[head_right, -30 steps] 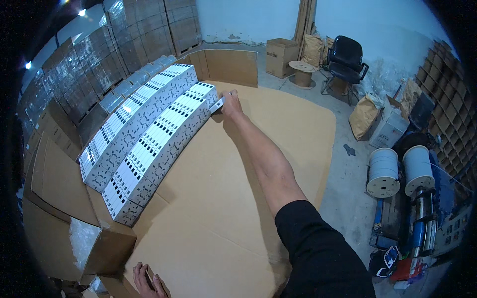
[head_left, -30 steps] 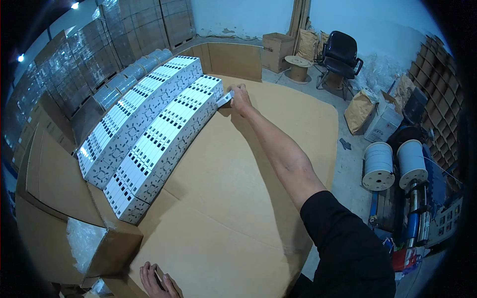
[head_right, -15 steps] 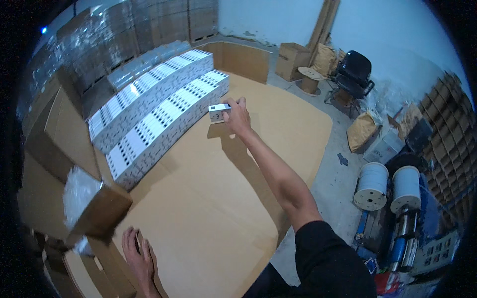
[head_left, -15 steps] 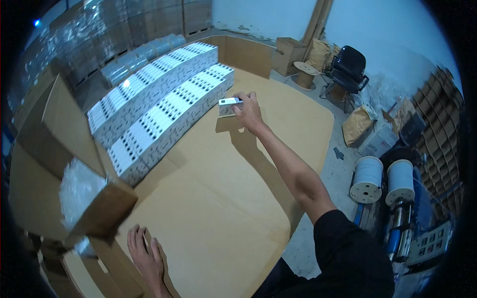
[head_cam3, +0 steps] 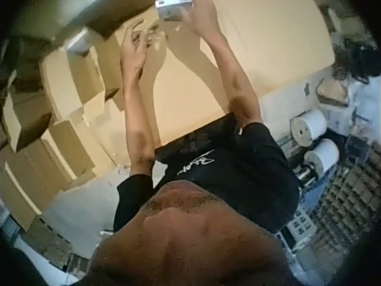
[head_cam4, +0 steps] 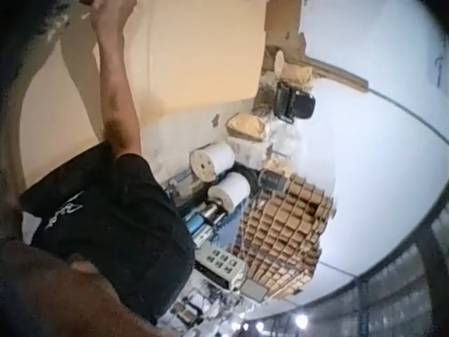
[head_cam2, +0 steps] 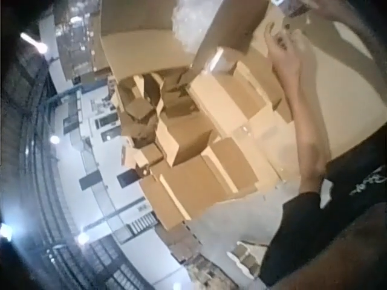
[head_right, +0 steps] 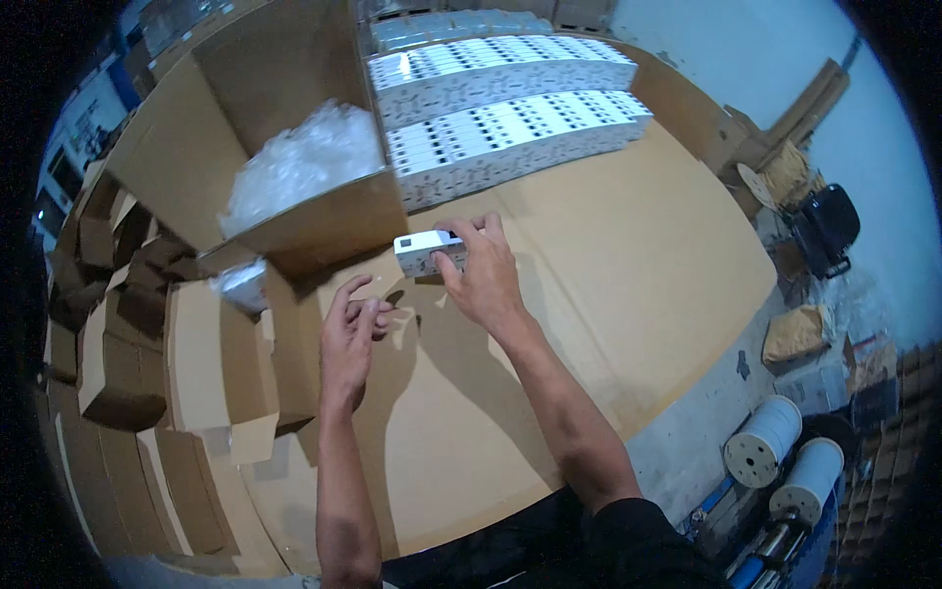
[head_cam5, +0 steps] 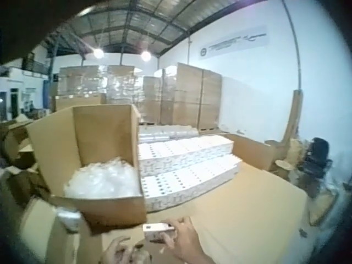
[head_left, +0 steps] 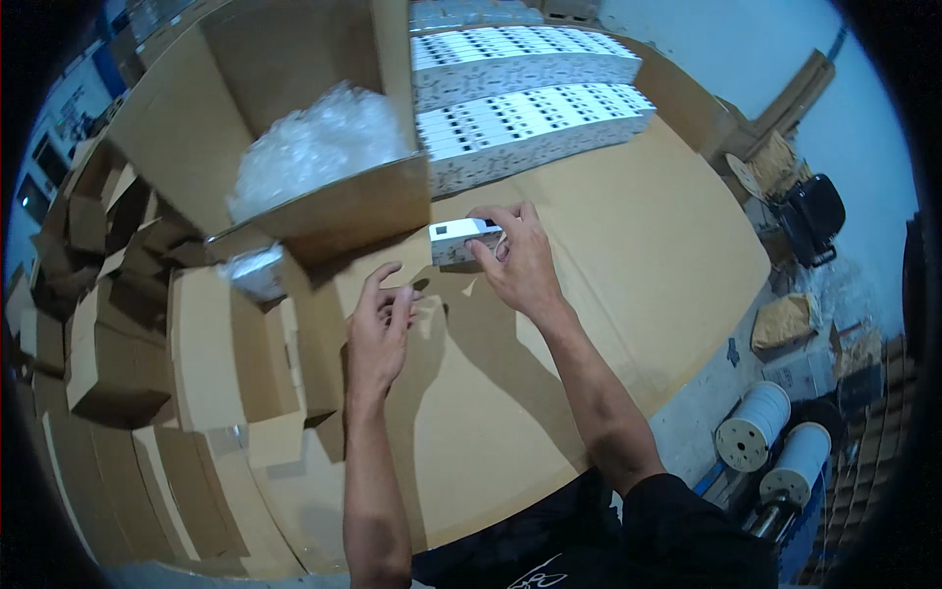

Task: Packing small white boxes into larger cardboard boxes with bubble wrap.

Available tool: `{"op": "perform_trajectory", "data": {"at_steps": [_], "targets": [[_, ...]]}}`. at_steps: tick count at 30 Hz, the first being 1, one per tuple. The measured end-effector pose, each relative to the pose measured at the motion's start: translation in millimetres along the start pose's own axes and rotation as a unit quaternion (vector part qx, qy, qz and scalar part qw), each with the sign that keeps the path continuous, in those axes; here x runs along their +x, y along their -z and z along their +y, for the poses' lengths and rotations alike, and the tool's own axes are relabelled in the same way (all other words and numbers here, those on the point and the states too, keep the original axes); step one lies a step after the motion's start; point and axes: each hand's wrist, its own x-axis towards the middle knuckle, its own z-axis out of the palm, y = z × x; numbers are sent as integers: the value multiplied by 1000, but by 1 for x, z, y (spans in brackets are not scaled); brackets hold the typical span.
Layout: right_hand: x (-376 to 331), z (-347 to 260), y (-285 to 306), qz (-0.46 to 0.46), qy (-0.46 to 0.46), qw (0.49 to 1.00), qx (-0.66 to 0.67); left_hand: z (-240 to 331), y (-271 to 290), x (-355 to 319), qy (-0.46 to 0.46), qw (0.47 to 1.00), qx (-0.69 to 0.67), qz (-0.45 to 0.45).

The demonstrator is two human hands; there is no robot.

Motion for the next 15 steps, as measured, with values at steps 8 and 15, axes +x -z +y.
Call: {"op": "perform_trajectory", "data": {"at_steps": [8,15], "targets": [[-27,-27,-46,-49,61,995,59,-20,18,5,58,971,-230,41],[-32,0,-70,-53,15,960,275,-23,20,7,48,986,-142,74]]}}
